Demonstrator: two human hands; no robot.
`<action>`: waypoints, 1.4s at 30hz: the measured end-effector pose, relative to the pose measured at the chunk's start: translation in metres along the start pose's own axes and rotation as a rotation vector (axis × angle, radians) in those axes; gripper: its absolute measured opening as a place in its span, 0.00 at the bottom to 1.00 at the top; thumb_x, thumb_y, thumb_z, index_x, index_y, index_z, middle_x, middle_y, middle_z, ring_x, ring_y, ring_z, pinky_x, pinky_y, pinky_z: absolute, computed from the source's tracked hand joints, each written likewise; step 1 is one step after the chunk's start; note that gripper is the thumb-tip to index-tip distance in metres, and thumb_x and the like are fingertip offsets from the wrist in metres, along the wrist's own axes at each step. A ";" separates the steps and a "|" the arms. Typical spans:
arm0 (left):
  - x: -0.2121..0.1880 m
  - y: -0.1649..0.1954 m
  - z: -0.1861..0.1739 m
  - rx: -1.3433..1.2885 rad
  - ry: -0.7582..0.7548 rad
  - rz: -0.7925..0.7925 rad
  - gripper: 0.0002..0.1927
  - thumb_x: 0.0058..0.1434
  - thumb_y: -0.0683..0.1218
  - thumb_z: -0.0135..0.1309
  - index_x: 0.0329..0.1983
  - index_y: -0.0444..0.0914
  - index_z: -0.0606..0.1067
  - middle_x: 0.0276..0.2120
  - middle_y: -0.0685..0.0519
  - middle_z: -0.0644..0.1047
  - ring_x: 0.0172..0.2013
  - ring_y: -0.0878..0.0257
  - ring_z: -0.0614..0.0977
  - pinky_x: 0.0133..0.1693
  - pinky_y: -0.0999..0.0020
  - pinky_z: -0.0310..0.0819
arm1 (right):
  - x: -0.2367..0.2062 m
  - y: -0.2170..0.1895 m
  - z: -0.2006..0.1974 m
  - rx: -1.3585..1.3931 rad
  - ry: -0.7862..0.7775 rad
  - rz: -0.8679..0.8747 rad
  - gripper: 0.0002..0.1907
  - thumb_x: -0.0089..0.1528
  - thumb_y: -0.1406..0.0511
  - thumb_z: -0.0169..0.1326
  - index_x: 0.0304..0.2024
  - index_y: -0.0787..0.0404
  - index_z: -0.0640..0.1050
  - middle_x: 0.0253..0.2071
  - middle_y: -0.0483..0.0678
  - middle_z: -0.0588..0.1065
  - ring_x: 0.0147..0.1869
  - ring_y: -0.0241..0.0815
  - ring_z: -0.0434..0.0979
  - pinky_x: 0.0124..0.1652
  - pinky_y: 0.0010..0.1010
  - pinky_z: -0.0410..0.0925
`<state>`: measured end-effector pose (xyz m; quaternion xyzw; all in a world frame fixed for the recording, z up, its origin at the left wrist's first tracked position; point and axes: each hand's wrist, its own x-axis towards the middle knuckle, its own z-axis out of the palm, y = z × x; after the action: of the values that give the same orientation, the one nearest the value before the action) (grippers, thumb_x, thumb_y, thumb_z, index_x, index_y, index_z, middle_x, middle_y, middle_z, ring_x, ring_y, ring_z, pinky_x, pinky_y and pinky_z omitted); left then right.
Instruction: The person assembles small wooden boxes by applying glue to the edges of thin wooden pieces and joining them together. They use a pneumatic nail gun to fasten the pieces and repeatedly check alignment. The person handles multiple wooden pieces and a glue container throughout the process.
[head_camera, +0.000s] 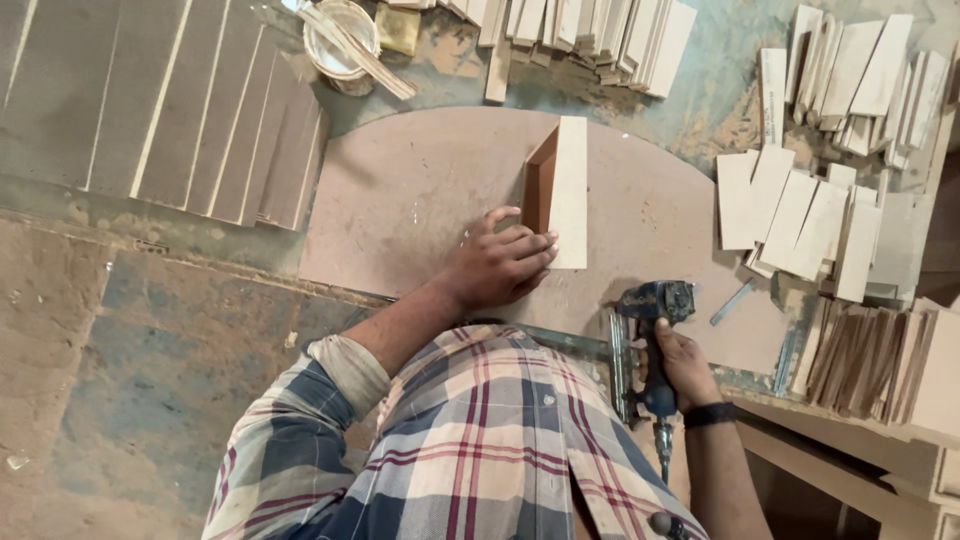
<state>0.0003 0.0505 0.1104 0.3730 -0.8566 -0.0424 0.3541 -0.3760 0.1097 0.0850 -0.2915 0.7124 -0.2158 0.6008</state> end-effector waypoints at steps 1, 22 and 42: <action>-0.002 -0.003 0.002 0.001 -0.001 0.001 0.10 0.67 0.48 0.58 0.50 0.44 0.79 0.54 0.57 0.81 0.48 0.65 0.82 0.66 0.47 0.64 | -0.009 -0.008 0.003 0.010 0.004 0.009 0.25 0.69 0.48 0.46 0.37 0.62 0.77 0.24 0.47 0.73 0.23 0.39 0.72 0.25 0.31 0.69; -0.016 -0.027 0.006 -0.048 0.009 0.012 0.17 0.61 0.57 0.62 0.48 0.46 0.82 0.55 0.58 0.80 0.42 0.66 0.80 0.71 0.38 0.44 | -0.117 -0.151 0.081 -0.405 -0.248 -0.239 0.36 0.65 0.42 0.44 0.33 0.71 0.78 0.24 0.50 0.77 0.28 0.39 0.75 0.30 0.30 0.71; -0.015 -0.029 0.010 -0.101 -0.027 -0.006 0.20 0.62 0.55 0.58 0.53 0.43 0.81 0.54 0.55 0.80 0.40 0.65 0.81 0.71 0.37 0.44 | -0.120 -0.149 0.088 -0.366 -0.194 -0.241 0.36 0.65 0.42 0.43 0.32 0.69 0.78 0.23 0.48 0.76 0.26 0.37 0.74 0.28 0.28 0.69</action>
<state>0.0188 0.0381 0.0844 0.3565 -0.8569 -0.0917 0.3609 -0.2534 0.0844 0.2540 -0.4977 0.6386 -0.1243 0.5735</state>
